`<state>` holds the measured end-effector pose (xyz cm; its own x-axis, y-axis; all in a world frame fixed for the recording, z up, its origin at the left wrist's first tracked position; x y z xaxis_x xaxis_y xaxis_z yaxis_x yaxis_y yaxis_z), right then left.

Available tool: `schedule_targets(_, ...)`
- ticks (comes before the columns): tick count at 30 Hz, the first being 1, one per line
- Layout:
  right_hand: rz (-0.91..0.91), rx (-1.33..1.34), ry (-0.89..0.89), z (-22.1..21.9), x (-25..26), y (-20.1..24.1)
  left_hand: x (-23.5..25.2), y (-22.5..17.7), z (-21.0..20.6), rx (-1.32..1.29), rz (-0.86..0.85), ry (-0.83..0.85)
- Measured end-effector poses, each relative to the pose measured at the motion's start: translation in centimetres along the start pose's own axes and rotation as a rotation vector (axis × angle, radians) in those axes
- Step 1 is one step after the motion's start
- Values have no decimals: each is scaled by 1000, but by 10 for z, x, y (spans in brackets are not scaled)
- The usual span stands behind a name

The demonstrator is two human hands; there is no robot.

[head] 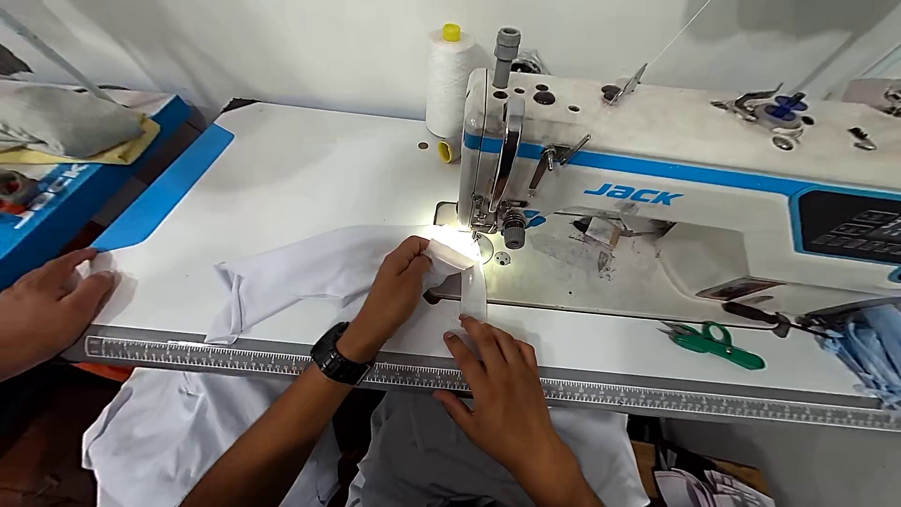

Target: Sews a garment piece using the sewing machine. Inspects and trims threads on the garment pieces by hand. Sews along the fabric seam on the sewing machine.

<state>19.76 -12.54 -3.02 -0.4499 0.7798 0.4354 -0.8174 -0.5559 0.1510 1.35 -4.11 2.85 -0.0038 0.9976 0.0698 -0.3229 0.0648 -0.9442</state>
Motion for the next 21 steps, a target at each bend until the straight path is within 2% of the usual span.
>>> schedule_targets(6,0,-5,-16,-2,-1,0,-5,1,-22,316,-170,-44)
schedule_targets(10,0,-23,6,0,0,1,-3,7,-24,519,-450,-98)
schedule_targets(12,-1,-11,24,2,3,2,-1,5,-19,582,-533,-116)
schedule_targets(15,-3,-21,75,6,6,4,-4,-1,-10,704,-552,-108)
schedule_targets(18,2,-49,101,6,6,5,-9,9,-11,707,-551,-97)
schedule_targets(21,2,-46,96,4,3,7,-15,15,-10,710,-691,-72)
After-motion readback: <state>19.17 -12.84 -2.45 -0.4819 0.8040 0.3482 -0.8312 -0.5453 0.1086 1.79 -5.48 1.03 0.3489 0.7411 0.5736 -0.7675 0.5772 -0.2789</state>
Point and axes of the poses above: each hand's wrist, its own x-axis towards the middle knuckle, its own z-axis out of the back of the hand, y = z × x, the point moved 1 cm from there along x, towards the middle knuckle, and after that the axes turned 5 degrees about -x, right-handed, at the moved point
